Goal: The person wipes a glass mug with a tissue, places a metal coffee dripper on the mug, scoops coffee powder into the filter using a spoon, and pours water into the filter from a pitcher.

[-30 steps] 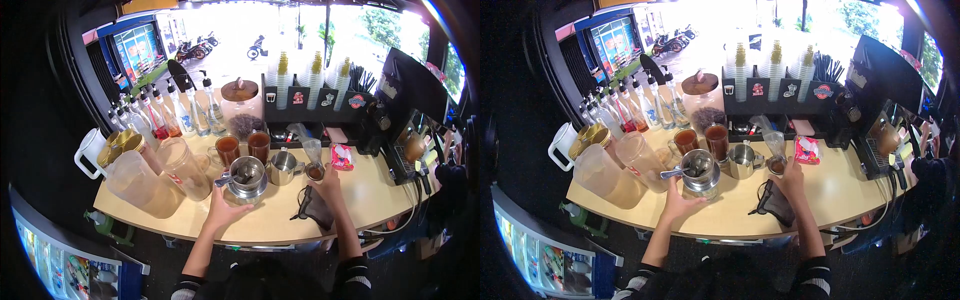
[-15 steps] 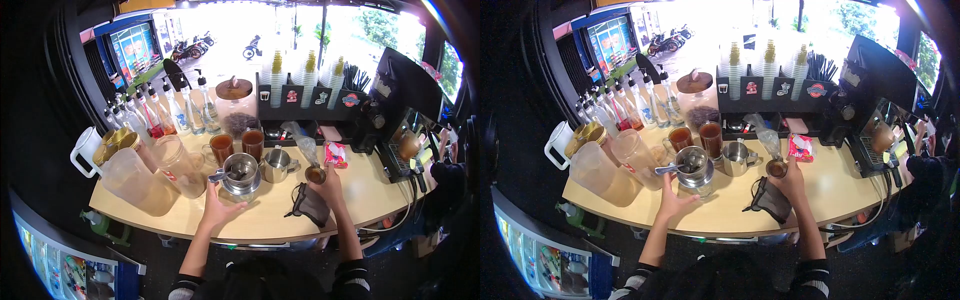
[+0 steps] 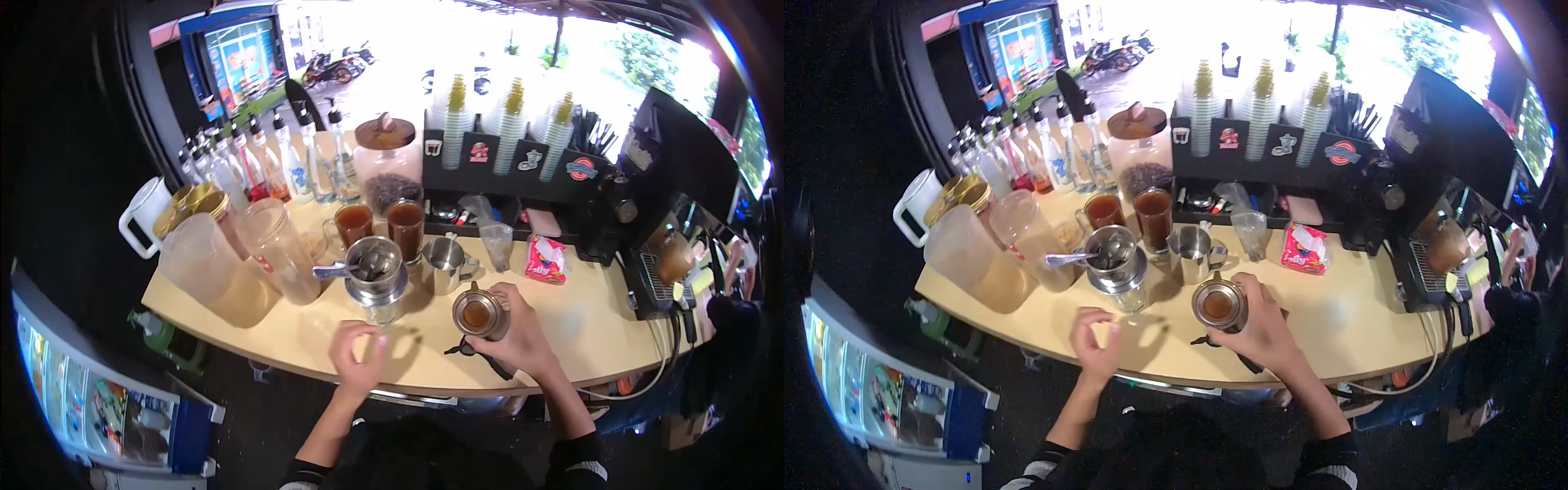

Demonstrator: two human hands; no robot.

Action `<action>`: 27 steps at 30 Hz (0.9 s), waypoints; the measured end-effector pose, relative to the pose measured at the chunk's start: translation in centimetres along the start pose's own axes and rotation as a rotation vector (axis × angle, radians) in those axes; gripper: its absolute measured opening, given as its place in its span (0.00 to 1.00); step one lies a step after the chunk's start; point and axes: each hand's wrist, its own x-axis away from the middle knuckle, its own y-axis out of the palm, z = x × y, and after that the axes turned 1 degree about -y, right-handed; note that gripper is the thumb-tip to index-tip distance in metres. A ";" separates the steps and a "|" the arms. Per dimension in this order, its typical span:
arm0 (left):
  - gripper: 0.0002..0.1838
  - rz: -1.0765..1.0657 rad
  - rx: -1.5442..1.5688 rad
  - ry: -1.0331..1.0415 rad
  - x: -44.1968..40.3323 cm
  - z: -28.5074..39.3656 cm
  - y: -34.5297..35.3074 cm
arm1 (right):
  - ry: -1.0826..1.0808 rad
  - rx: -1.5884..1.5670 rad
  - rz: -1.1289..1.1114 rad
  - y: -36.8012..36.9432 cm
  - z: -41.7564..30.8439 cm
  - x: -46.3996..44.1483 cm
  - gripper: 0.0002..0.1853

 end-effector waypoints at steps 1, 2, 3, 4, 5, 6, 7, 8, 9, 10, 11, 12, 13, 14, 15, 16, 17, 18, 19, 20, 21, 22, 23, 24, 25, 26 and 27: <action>0.12 -0.111 -0.003 -0.076 0.9 1.6 0.2 | -0.049 -0.026 -0.075 0.7 -0.9 0.0 0.39; 0.09 -0.131 0.058 -0.183 1.2 2.1 0.8 | -0.046 -0.045 -0.100 1.4 -1.4 0.2 0.39; 0.10 -0.130 0.190 -0.329 1.8 2.6 1.2 | -0.087 -0.049 -0.115 2.0 -2.0 0.5 0.38; 0.11 -0.122 0.331 -0.466 2.2 2.9 1.3 | -0.133 -0.047 -0.126 2.4 -2.6 0.7 0.38; 0.11 -0.106 0.324 -0.472 2.7 3.0 1.1 | -0.149 -0.101 -0.156 2.8 -3.4 1.0 0.37; 0.12 -0.162 0.403 -0.571 3.2 3.0 0.6 | -0.157 -0.105 -0.173 3.3 -3.8 1.5 0.37; 0.13 -0.217 0.482 -0.665 3.8 3.1 0.0 | -0.183 -0.104 -0.190 3.8 -4.2 1.9 0.36; 0.13 -0.201 0.474 -0.661 4.3 3.3 -0.6 | -0.213 -0.104 -0.202 4.3 -4.6 2.2 0.36; 0.14 -0.209 0.484 -0.703 4.9 3.5 -1.3 | -0.269 -0.110 -0.205 4.9 -4.7 2.6 0.36; 0.15 -0.217 0.493 -0.747 5.5 3.9 -2.1 | -0.280 -0.118 -0.214 5.4 -5.0 3.1 0.36; 0.16 -0.222 0.448 -0.746 6.1 4.4 -2.9 | -0.286 -0.138 -0.216 6.0 -5.3 3.8 0.36; 0.16 -0.207 0.440 -0.752 6.8 4.8 -3.7 | -0.289 -0.158 -0.222 6.7 -5.6 4.6 0.36; 0.16 -0.175 0.479 -0.792 7.7 5.1 -4.4 | -0.328 -0.141 -0.226 7.4 -5.7 5.2 0.36; 0.16 -0.142 0.519 -0.832 8.8 5.3 -5.2 | -0.331 -0.150 -0.243 8.1 -5.9 5.9 0.36; 0.16 -0.112 0.516 -0.838 9.9 5.5 -6.0 | -0.301 -0.244 -0.275 8.8 -6.2 6.6 0.37; 0.16 -0.098 0.511 -0.852 11.1 6.0 -6.9 | -0.264 -0.338 -0.307 9.5 -6.3 7.5 0.37; 0.16 -0.092 0.497 -0.870 11.9 6.5 -7.8 | -0.222 -0.352 -0.310 10.4 -6.0 8.3 0.37; 0.16 -0.088 0.488 -0.888 12.8 6.9 -8.6 | -0.150 -0.509 -0.297 11.8 -5.5 9.4 0.29; 0.17 -0.085 0.493 -0.905 13.9 7.3 -9.4 | -0.036 -0.637 -0.353 13.0 -4.7 10.4 0.23; 0.17 -0.080 0.478 -0.916 14.9 7.8 -10.0 | 0.086 -0.762 -0.407 13.8 -4.2 11.4 0.18; 0.17 -0.086 0.478 -0.929 16.0 8.1 -10.7 | 0.129 -0.836 -0.460 14.3 -4.3 12.2 0.13; 0.17 -0.091 0.478 -0.945 17.1 8.3 -11.3 | 0.194 -0.889 -0.501 14.9 -3.9 13.0 0.13; 0.17 -0.079 0.466 -0.968 18.2 8.4 -11.9 | 0.229 -0.941 -0.535 15.6 -3.3 13.9 0.13; 0.17 -0.069 0.470 -0.990 19.3 8.6 -12.3 | 0.263 -0.995 -0.567 16.3 -2.7 14.9 0.13; 0.17 -0.079 0.467 -1.010 20.3 8.6 -12.7 | 0.282 -0.995 -0.579 17.0 -2.2 15.8 0.13; 0.17 -0.092 0.462 -1.027 21.1 8.7 -13.0 | 0.342 -1.001 -0.628 17.6 -1.8 16.7 0.12; 0.17 -0.115 0.453 -1.038 21.9 8.7 -13.1 | 0.400 -1.007 -0.673 18.2 -1.3 17.5 0.11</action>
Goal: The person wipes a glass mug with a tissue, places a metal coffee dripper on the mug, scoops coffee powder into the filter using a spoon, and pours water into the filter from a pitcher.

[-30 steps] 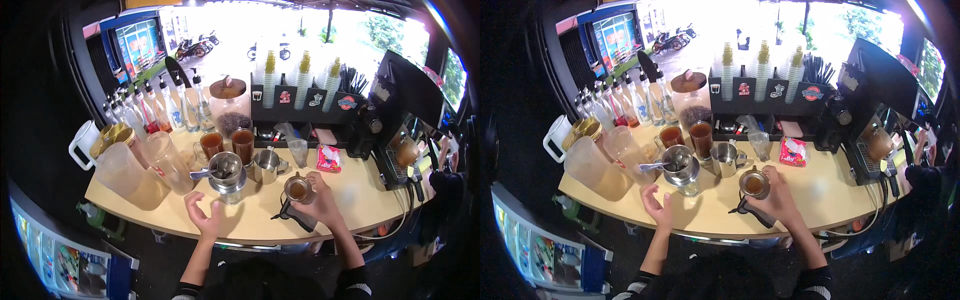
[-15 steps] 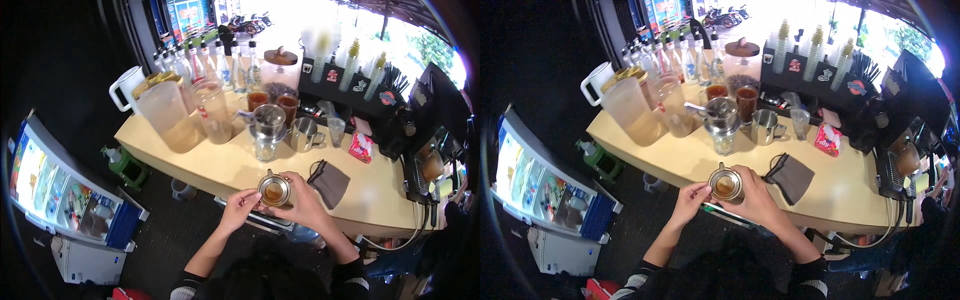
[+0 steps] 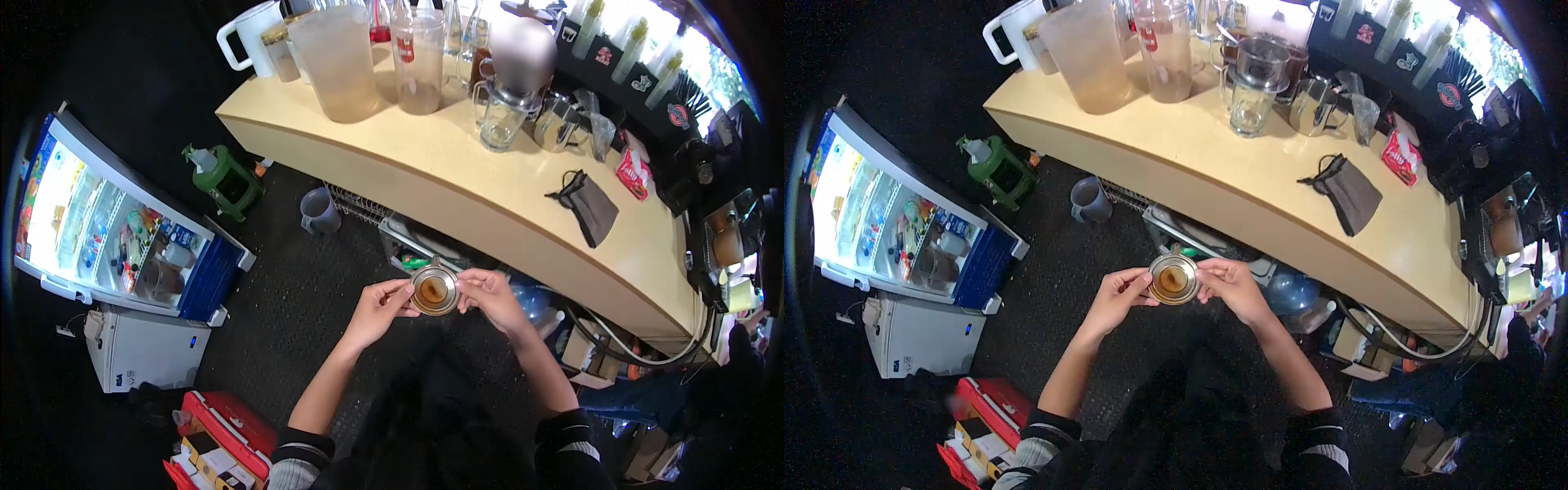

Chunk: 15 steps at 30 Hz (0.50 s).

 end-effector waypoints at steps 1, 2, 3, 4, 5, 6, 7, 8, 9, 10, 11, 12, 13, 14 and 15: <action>0.17 0.000 0.005 -0.014 0.2 -0.8 -0.3 | 0.013 -0.005 0.005 0.0 1.1 0.2 0.11; 0.18 -0.012 -0.004 -0.038 0.2 -1.9 -0.6 | 0.052 -0.042 0.004 -0.1 2.0 0.5 0.11; 0.18 -0.026 -0.014 -0.061 -0.1 -3.0 -1.0 | 0.089 -0.079 0.002 -0.4 3.1 0.6 0.10; 0.18 -0.028 -0.009 -0.072 -0.4 -4.1 -1.3 | 0.105 -0.099 -0.007 -0.9 4.5 0.6 0.09; 0.18 -0.043 -0.024 -0.102 -0.8 -5.2 -1.6 | 0.115 -0.102 0.000 -1.3 5.5 0.6 0.09; 0.18 -0.059 -0.040 -0.133 -1.3 -6.5 -1.8 | 0.146 -0.101 0.034 -1.7 6.4 0.5 0.09; 0.18 -0.063 -0.036 -0.147 -2.0 -8.0 -2.0 | 0.177 -0.102 0.069 -2.3 7.6 0.4 0.09; 0.19 -0.031 -0.019 -0.161 -2.9 -9.6 -2.1 | 0.187 -0.109 0.092 -3.2 8.9 0.2 0.08; 0.19 -0.001 -0.002 -0.175 -4.0 -11.2 -2.2 | 0.194 -0.114 0.105 -4.3 10.3 -0.3 0.08; 0.20 -0.004 -0.030 -0.205 -5.0 -12.8 -2.4 | 0.197 -0.109 0.149 -5.4 12.0 -0.6 0.08; 0.20 -0.016 -0.027 -0.218 -6.0 -14.4 -2.5 | 0.200 -0.102 0.193 -6.6 13.5 -1.0 0.07; 0.20 0.022 -0.042 -0.233 -7.1 -16.1 -2.6 | 0.208 -0.087 0.234 -7.9 14.9 -1.7 0.07; 0.20 0.062 -0.058 -0.249 -8.1 -17.8 -2.7 | 0.188 -0.077 0.283 -9.4 16.7 -2.5 0.06; 0.15 0.105 -0.065 -0.267 -9.0 -19.3 -2.7 | 0.140 -0.078 0.333 -10.8 18.3 -3.4 0.06; 0.15 0.097 -0.064 -0.276 -9.9 -20.7 -2.6 | 0.093 -0.078 0.382 -12.3 20.0 -4.5 0.05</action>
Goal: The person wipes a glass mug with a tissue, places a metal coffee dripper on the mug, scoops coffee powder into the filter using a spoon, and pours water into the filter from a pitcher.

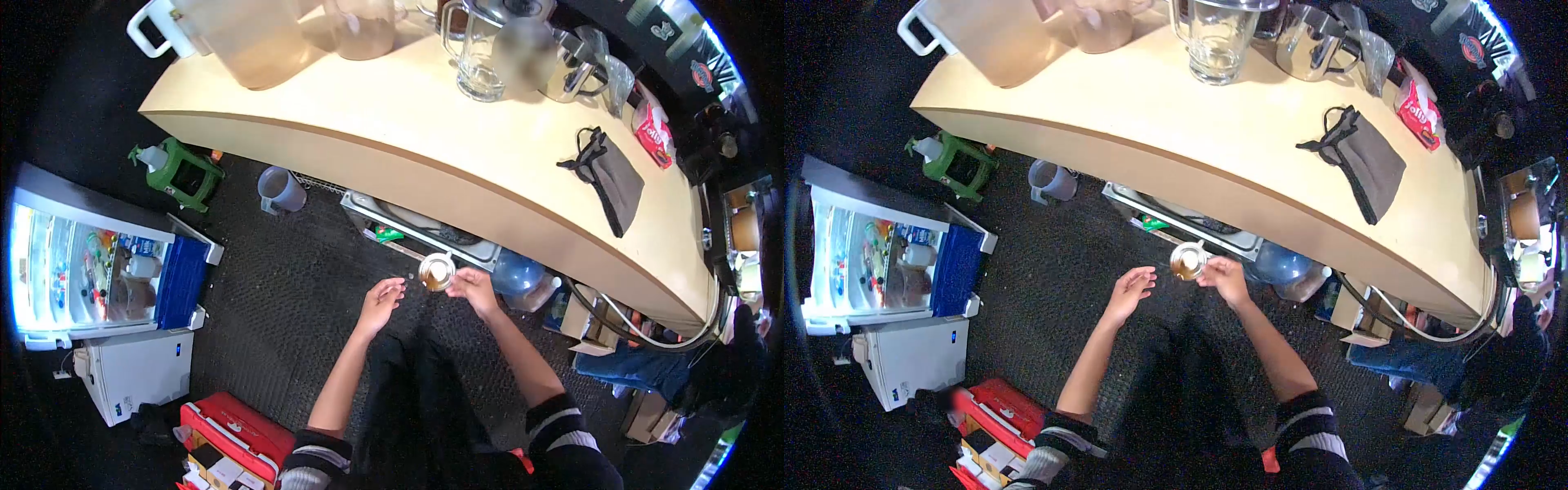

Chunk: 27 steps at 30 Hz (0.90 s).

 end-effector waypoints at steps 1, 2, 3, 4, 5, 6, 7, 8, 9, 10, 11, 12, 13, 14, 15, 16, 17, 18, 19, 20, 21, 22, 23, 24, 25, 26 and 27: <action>0.15 0.009 -0.020 -0.012 -1.0 -1.0 0.3 | -0.023 -0.005 0.027 -1.2 1.4 -2.1 0.04; 0.16 0.019 -0.040 -0.023 -2.0 -2.0 0.5 | -0.019 -0.005 0.057 -2.0 2.2 -3.7 0.06; 0.15 0.019 -0.021 -0.025 -2.8 -2.8 0.8 | -0.040 0.085 0.133 -2.5 2.9 -5.7 0.06; 0.15 0.015 -0.020 -0.038 -3.5 -3.7 0.9 | -0.055 0.177 0.209 -3.1 3.8 -7.6 0.06; 0.15 0.023 -0.053 0.001 -4.1 -4.7 1.1 | -0.152 0.417 0.246 -4.1 5.0 -9.4 0.06; 0.14 0.031 -0.086 0.041 -4.5 -5.4 1.3 | -0.248 0.659 0.275 -5.0 5.7 -10.8 0.05; 0.14 0.040 -0.099 0.090 -4.6 -5.7 1.4 | -0.233 0.660 0.277 -4.8 5.1 -11.3 0.05; 0.14 0.040 -0.098 0.077 -4.6 -6.1 1.5 | -0.396 0.946 0.322 -4.4 4.5 -11.6 0.05; 0.14 0.052 -0.106 0.078 -4.7 -6.3 1.6 | -0.478 1.086 0.334 -4.2 4.3 -12.2 0.05; 0.15 0.064 -0.116 0.080 -4.7 -6.4 1.6 | -0.563 1.226 0.358 -4.1 4.1 -12.7 0.04; 0.15 0.066 -0.119 0.075 -4.6 -6.6 1.5 | -0.713 1.398 0.396 -3.8 3.9 -13.1 0.05; 0.15 0.066 -0.120 0.079 -4.5 -6.7 1.4 | -0.869 1.569 0.432 -3.5 3.6 -13.2 0.05; 0.15 0.066 -0.119 0.085 -4.5 -6.9 1.3 | -0.692 1.651 0.310 -3.3 3.3 -12.9 0.06; 0.15 0.068 -0.118 0.084 -4.4 -7.0 1.2 | -0.693 1.651 0.307 -3.2 2.9 -12.5 0.06; 0.15 0.083 -0.130 0.069 -4.3 -7.0 1.1 | -0.710 1.733 0.150 -3.1 2.6 -12.1 0.06; 0.15 0.098 -0.141 0.055 -4.2 -7.1 1.0 | -0.726 1.809 -0.011 -2.9 2.2 -11.8 0.06; 0.15 0.100 -0.140 0.055 -4.1 -7.1 1.0 | -0.728 1.809 -0.013 -2.7 1.8 -11.7 0.06; 0.15 0.107 -0.131 0.039 -4.0 -7.2 1.1 | -0.708 1.834 -0.025 -2.9 1.8 -11.8 0.07; 0.15 0.115 -0.123 0.024 -3.8 -7.3 1.2 | -0.690 1.860 -0.035 -3.0 1.7 -11.8 0.07; 0.15 0.116 -0.124 0.026 -3.7 -7.3 1.3 | -0.693 1.859 -0.034 -3.0 1.8 -11.8 0.07; 0.15 0.109 -0.144 0.032 -3.5 -7.2 1.4 | -0.735 1.827 0.052 -3.0 2.1 -12.0 0.07; 0.15 0.101 -0.162 0.038 -3.4 -7.1 1.6 | -0.776 1.794 0.137 -3.1 2.4 -12.0 0.07; 0.14 0.155 -0.078 0.015 -3.2 -7.0 2.2 | -0.778 1.796 0.141 -3.2 2.6 -11.9 0.07; 0.14 0.153 -0.078 0.019 -3.3 -7.4 2.1 | -0.692 1.609 0.264 -3.0 2.7 -11.6 0.06; 0.14 0.119 -0.103 0.026 -3.3 -7.8 2.1 | -0.606 1.418 0.376 -2.7 2.8 -11.2 0.05; 0.15 0.086 -0.129 0.034 -3.3 -8.2 2.0 | -0.610 1.418 0.380 -2.1 3.1 -10.8 0.05; 0.15 0.085 -0.130 0.040 -3.2 -8.2 2.0 | -0.406 0.808 0.385 -1.8 4.2 -10.6 0.05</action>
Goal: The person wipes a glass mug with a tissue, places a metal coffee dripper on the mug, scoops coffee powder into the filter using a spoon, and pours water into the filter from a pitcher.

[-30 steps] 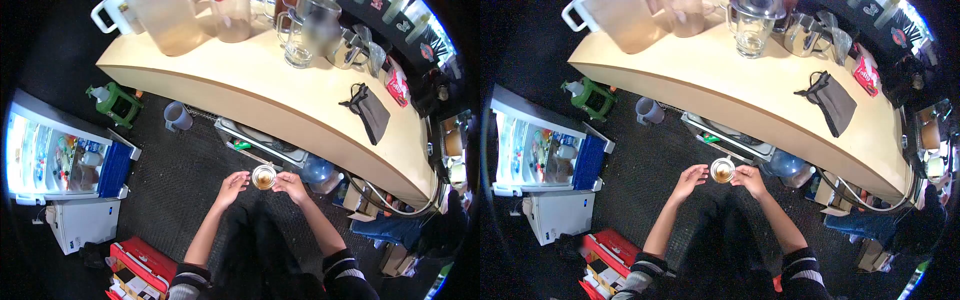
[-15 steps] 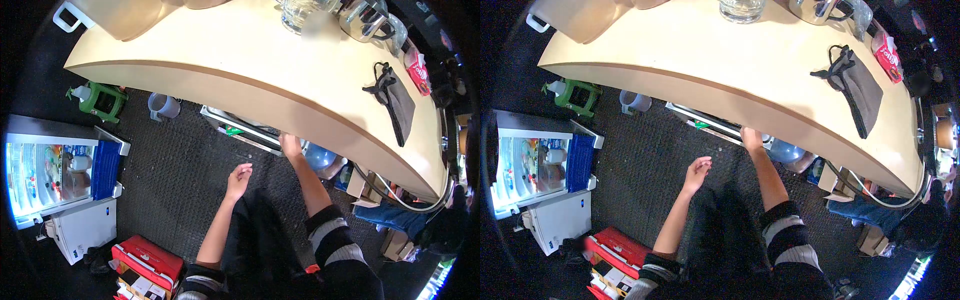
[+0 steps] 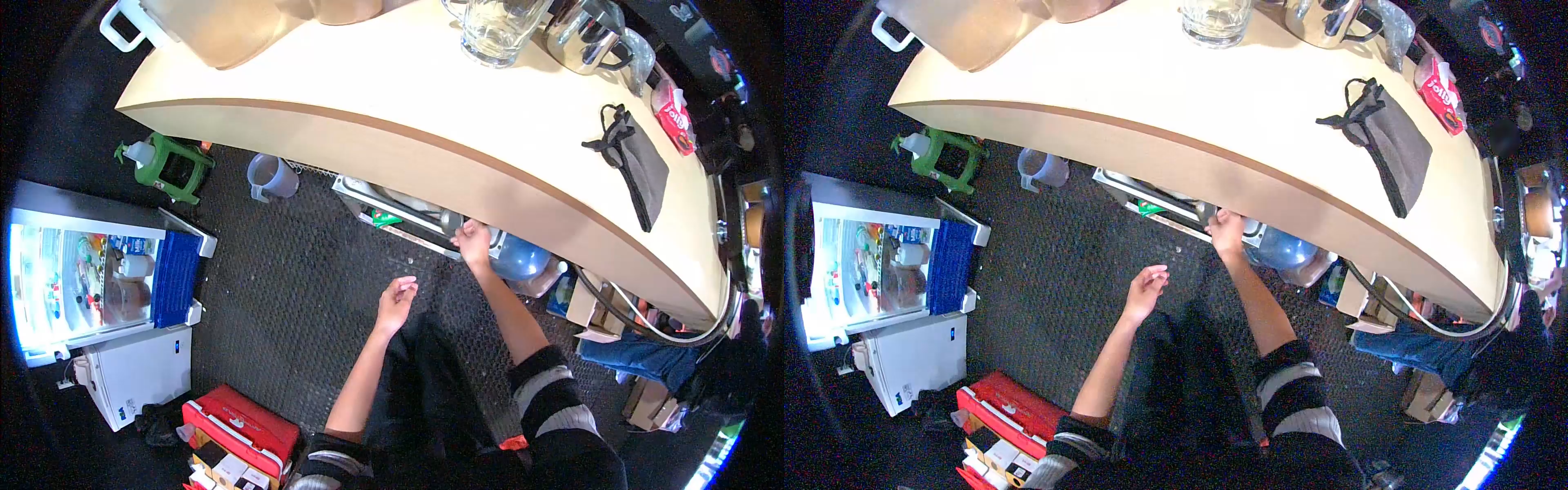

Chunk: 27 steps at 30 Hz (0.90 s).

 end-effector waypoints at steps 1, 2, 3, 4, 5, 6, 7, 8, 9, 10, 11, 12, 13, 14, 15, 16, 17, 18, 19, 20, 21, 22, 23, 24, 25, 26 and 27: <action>0.16 -0.015 0.026 0.017 0.1 0.1 0.0 | 0.317 -0.555 -0.009 0.4 -0.2 0.9 0.06; 0.16 -0.030 0.053 0.036 0.3 0.2 0.1 | 0.330 -0.684 -0.014 0.7 -0.4 2.3 0.07; 0.16 -0.034 0.055 0.046 0.6 0.7 0.4 | 0.404 -0.754 -0.028 0.8 -1.7 3.5 0.05; 0.18 0.001 0.107 0.025 1.0 1.4 0.6 | 0.486 -0.897 -0.044 0.0 -4.3 5.0 0.05; 0.20 0.035 0.158 0.006 1.5 2.2 0.8 | 0.480 -0.972 -0.084 0.1 -4.6 6.1 0.05; 0.20 0.031 0.159 0.020 2.0 3.1 1.0 | 0.515 -0.985 -0.101 -0.8 -6.8 7.0 0.05; 0.21 0.077 0.229 0.032 2.6 4.2 1.1 | 0.492 -1.017 -0.130 -1.4 -8.3 7.9 0.05; 0.22 0.121 0.299 0.046 3.3 5.4 1.1 | 0.496 -1.040 -0.135 -2.1 -9.8 8.6 0.05; 0.22 0.115 0.298 0.065 4.0 6.7 1.0 | 0.497 -1.065 -0.140 -3.1 -11.9 9.2 0.05; 0.22 0.107 0.369 0.101 4.7 8.1 0.8 | 0.478 -1.070 -0.163 -3.8 -13.1 9.7 0.05; 0.22 0.095 0.440 0.137 5.6 9.6 0.7 | 0.457 -1.075 -0.184 -4.7 -14.4 10.3 0.05; 0.21 0.118 0.486 0.140 6.7 11.4 0.5 | 0.427 -1.069 -0.226 -5.8 -15.9 10.7 0.06; 0.21 0.110 0.486 0.166 7.9 13.0 0.4 | 0.390 -1.066 -0.246 -7.0 -17.6 11.3 0.06; 0.19 0.110 0.525 0.203 9.0 14.4 0.3 | 0.364 -1.069 -0.257 -7.9 -19.0 11.8 0.06; 0.17 0.108 0.564 0.240 10.1 15.6 0.0 | 0.336 -1.073 -0.267 -8.9 -20.4 12.3 0.06; 0.15 0.100 0.569 0.272 11.1 16.4 -0.3 | 0.291 -1.055 -0.279 -9.8 -21.7 12.9 0.06; 0.15 0.090 0.568 0.305 12.1 17.4 -0.6 | 0.267 -1.041 -0.282 -10.7 -22.9 13.3 0.05; 0.15 0.054 0.554 0.316 13.0 18.4 -0.9 | 0.236 -1.057 -0.272 -11.5 -24.0 13.7 0.05; 0.14 0.015 0.541 0.327 13.8 19.4 -1.1 | 0.204 -1.070 -0.259 -12.1 -24.7 14.0 0.05; 0.14 -0.023 0.537 0.354 14.5 20.3 -1.3 | 0.141 -1.104 -0.244 -12.5 -24.8 14.1 0.05; 0.13 -0.036 0.499 0.386 15.5 21.6 -1.4 | 0.129 -1.087 -0.250 -13.4 -25.8 14.2 0.05; 0.13 -0.067 0.507 0.388 15.7 22.4 -1.6 | 0.108 -1.093 -0.261 -14.1 -26.3 14.1 0.05; 0.13 -0.095 0.509 0.384 15.9 23.0 -1.7 | 0.094 -1.103 -0.274 -14.7 -26.8 14.1 0.05; 0.13 -0.105 0.502 0.398 16.0 23.7 -1.5 | 0.078 -1.107 -0.265 -15.4 -27.4 14.0 0.05; 0.13 -0.144 0.483 0.413 16.0 24.5 -1.3 | 0.073 -1.100 -0.246 -16.3 -28.0 13.7 0.05; 0.13 -0.182 0.463 0.425 15.9 25.3 -1.1 | 0.070 -1.092 -0.228 -17.2 -28.5 13.4 0.05; 0.13 -0.192 0.454 0.431 15.8 26.2 -0.8 | 0.095 -1.097 -0.196 -18.1 -28.9 12.9 0.04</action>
